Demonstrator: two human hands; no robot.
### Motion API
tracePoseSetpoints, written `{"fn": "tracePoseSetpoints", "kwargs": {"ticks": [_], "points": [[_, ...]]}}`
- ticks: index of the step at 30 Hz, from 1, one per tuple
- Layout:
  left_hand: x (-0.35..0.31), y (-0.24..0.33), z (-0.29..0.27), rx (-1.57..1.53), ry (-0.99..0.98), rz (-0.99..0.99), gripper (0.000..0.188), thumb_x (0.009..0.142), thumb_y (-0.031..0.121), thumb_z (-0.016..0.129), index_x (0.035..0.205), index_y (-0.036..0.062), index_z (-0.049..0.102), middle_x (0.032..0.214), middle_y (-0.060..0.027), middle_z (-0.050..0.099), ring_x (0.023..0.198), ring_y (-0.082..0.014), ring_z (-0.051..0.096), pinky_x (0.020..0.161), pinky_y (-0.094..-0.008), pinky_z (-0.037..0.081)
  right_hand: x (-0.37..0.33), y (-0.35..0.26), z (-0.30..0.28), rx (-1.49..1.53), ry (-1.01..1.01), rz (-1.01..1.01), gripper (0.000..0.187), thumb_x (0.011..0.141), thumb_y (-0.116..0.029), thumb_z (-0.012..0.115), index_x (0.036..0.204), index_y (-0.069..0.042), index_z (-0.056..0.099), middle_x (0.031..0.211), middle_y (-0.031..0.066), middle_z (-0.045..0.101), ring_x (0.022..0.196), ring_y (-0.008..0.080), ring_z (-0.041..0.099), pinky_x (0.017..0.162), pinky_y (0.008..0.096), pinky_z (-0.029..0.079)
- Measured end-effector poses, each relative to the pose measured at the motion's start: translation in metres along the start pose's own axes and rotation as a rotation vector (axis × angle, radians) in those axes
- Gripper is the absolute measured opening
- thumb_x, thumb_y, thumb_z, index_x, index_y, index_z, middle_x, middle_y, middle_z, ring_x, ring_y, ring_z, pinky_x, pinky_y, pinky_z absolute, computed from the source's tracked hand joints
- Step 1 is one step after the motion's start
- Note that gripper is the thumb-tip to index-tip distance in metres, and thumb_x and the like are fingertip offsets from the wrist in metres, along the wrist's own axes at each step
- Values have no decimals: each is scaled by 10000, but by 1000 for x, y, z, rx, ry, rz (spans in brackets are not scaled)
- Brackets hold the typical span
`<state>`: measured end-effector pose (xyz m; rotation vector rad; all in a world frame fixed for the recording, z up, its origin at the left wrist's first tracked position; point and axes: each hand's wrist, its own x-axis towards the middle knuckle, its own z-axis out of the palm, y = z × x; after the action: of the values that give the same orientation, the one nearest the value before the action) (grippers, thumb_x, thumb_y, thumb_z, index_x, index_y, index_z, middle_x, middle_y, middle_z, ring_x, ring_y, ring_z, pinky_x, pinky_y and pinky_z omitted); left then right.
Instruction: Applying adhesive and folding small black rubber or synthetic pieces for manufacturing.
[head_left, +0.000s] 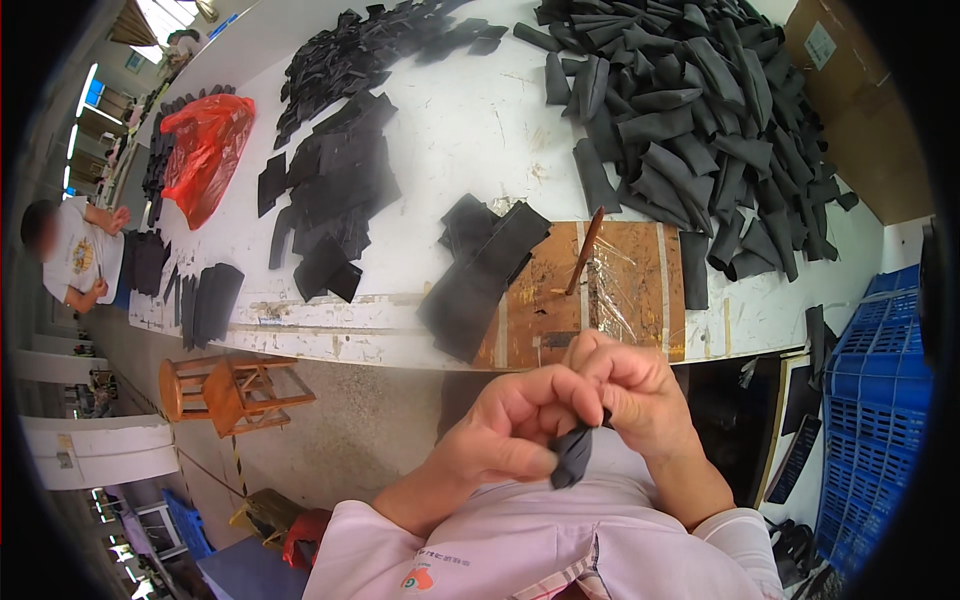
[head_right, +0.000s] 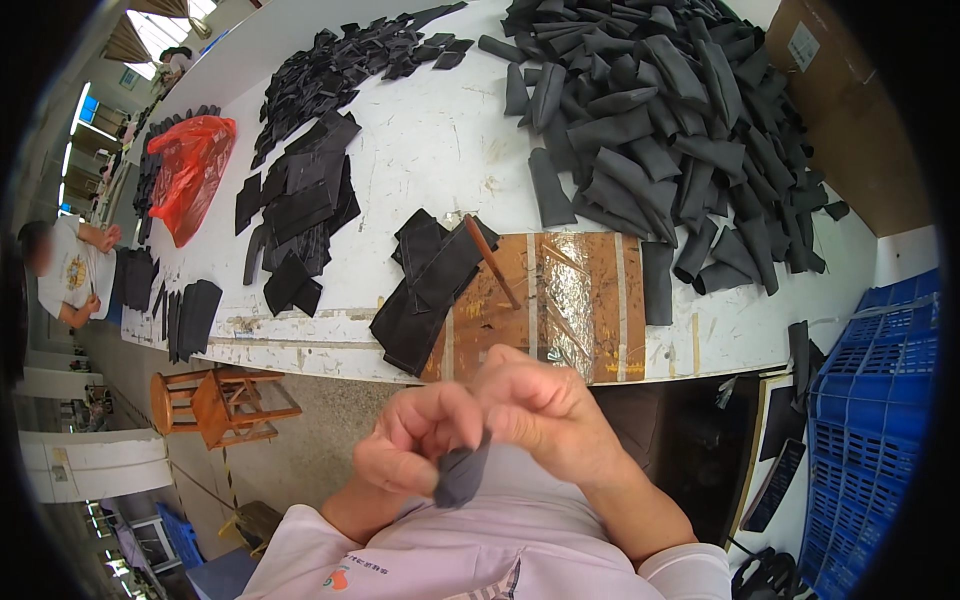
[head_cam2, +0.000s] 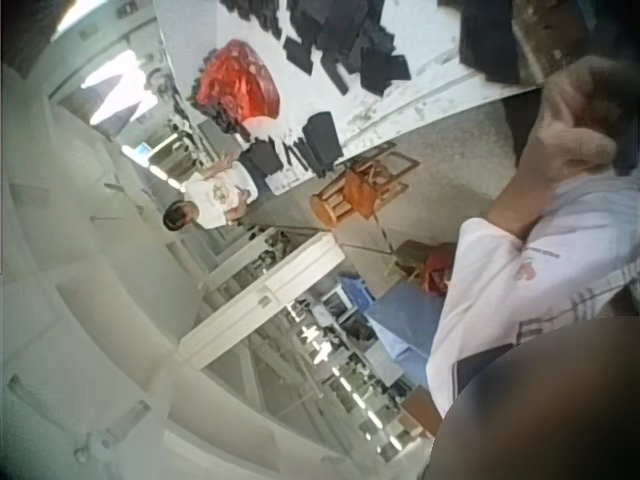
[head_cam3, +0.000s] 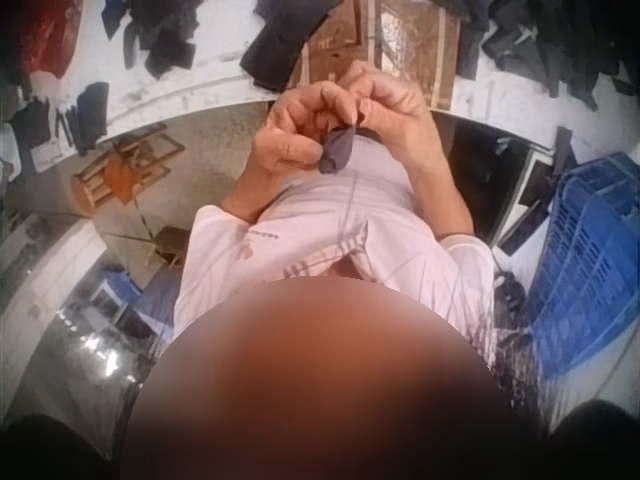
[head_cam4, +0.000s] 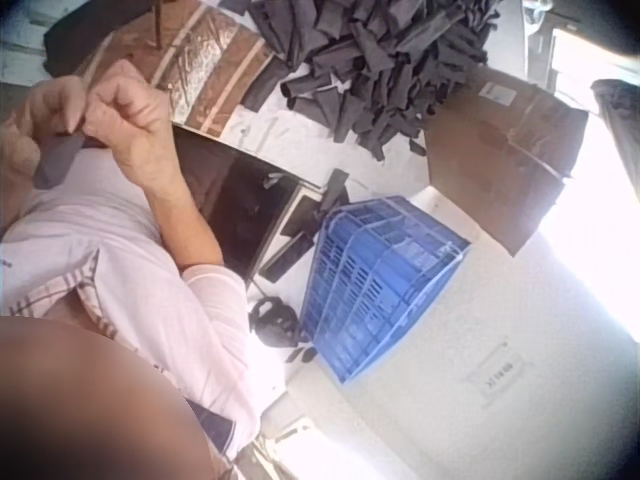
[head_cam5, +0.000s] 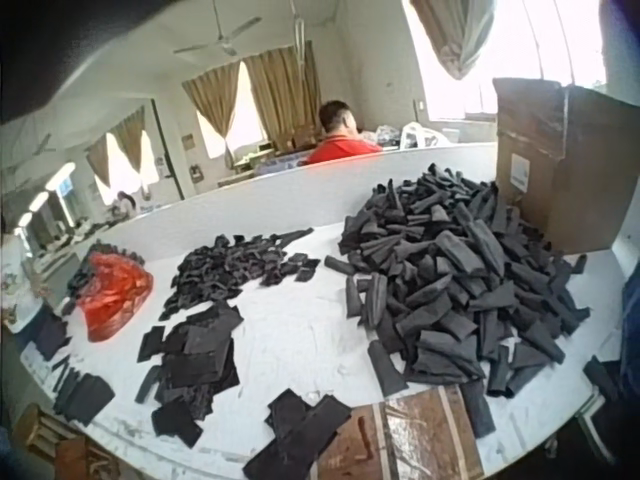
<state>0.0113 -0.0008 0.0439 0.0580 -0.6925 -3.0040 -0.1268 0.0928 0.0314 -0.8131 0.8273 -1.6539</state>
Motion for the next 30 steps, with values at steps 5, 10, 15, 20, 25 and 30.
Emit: {"fn": "tracePoseSetpoints", "kwargs": {"ticks": [5, 10, 15, 20, 25, 30], "points": [[12, 2, 32, 654, 442, 394, 378, 762, -31, 592, 1117, -41, 463, 825, -75, 560, 665, -64, 529, 587, -175, 433, 9, -1, -8, 101, 78, -120, 111, 802, -107, 583, 766, -16, 530, 855, 54, 539, 750, 96, 464, 653, 209, 384], [28, -20, 17, 1197, 577, 823, 163, 780, -28, 586, 939, -54, 563, 862, -115, 563, 539, -79, 520, 499, -179, 440, 22, -22, 4, -417, 139, -317, 72, 786, -36, 570, 751, -6, 514, 808, 78, 556, 698, 129, 508, 629, 230, 415], [47, -7, 10, 1443, 592, 1188, 138, 814, 55, 579, 908, -30, 527, 879, -129, 576, 520, -51, 497, 432, -160, 412, 27, -42, 11, -736, 215, -376, 75, 756, -22, 593, 747, -7, 521, 742, 78, 542, 657, 164, 504, 610, 254, 417], [49, 2, 26, 988, 571, 889, 162, 821, 22, 558, 966, -21, 501, 775, -69, 555, 492, -45, 463, 401, -156, 375, 38, -44, 9, -832, 284, -470, 98, 783, -70, 583, 738, -15, 516, 707, 47, 509, 629, 127, 455, 593, 230, 380], [56, 31, 31, 186, 119, 504, 274, 822, 52, 563, 1039, 7, 401, 808, -88, 540, 457, -41, 433, 342, -161, 319, 44, -58, 8, -436, 205, -176, 203, 857, -160, 526, 716, -18, 488, 674, -8, 459, 619, 49, 373, 545, 198, 319], [66, 62, 32, -268, -162, 241, 405, 850, 70, 500, 1196, -18, 310, 877, -141, 543, 351, -31, 349, 325, -172, 284, 69, -82, 7, -431, 162, -177, 245, 854, -202, 544, 690, -29, 490, 576, -37, 442, 543, 34, 362, 494, 183, 303]]}}
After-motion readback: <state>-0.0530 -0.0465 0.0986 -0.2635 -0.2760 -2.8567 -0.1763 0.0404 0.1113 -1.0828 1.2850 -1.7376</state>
